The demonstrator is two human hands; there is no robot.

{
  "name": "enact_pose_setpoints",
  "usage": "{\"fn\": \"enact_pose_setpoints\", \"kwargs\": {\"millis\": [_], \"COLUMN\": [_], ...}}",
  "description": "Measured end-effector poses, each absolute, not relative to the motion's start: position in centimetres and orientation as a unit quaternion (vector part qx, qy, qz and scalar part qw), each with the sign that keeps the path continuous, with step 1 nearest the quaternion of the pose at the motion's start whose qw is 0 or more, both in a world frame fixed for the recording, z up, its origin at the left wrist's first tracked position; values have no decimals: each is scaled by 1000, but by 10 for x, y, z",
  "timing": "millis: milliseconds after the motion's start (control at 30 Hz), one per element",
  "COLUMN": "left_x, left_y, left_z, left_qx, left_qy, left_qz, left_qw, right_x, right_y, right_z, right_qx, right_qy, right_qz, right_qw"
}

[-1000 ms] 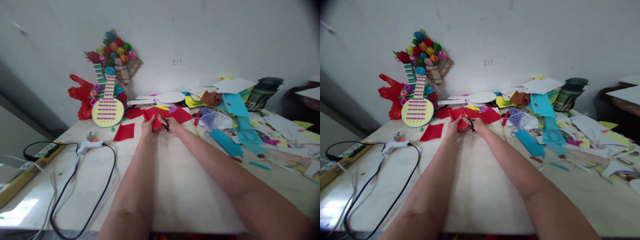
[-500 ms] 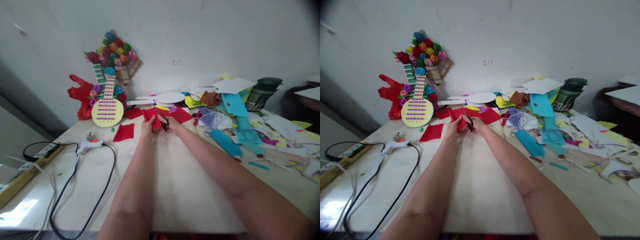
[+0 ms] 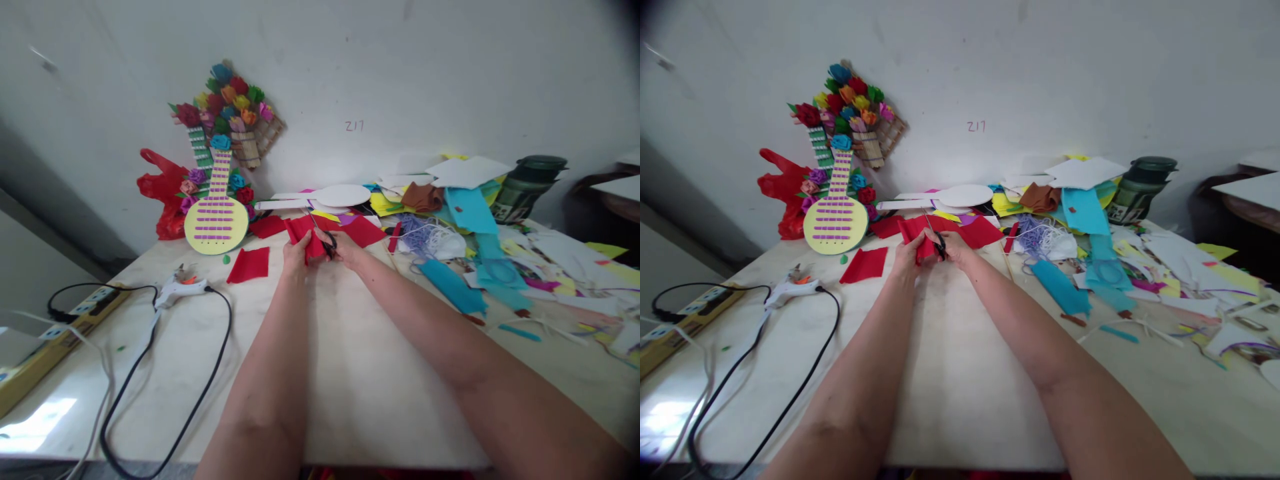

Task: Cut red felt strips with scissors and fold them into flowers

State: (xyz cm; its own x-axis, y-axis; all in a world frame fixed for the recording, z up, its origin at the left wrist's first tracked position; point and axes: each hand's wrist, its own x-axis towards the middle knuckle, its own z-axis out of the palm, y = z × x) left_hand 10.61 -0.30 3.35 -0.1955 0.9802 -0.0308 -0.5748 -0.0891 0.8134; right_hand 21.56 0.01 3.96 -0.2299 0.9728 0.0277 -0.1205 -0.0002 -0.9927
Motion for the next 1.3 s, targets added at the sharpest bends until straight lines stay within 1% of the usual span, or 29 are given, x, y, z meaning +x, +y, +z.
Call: {"fn": "enact_pose_setpoints", "kwargs": {"millis": [300,667,1000,1300], "left_x": [108,107,107,105], "left_y": [-6,-3,-4,-3], "left_z": [37,36,35,32], "left_qx": [261,262,278,299], "left_qy": [373,397,383,363], "left_qz": [679,675,672,674], "left_qw": [577,564,569,570], "right_x": [213,208,214,211], "right_y": [6,6,2,8], "right_z": [32,26,36,37], "right_qx": [-396,-414,-406,-403], "right_qy": [-523,-544,-520,-509], "right_qz": [566,515,584,577], "right_qw": [499,518,472,494]}}
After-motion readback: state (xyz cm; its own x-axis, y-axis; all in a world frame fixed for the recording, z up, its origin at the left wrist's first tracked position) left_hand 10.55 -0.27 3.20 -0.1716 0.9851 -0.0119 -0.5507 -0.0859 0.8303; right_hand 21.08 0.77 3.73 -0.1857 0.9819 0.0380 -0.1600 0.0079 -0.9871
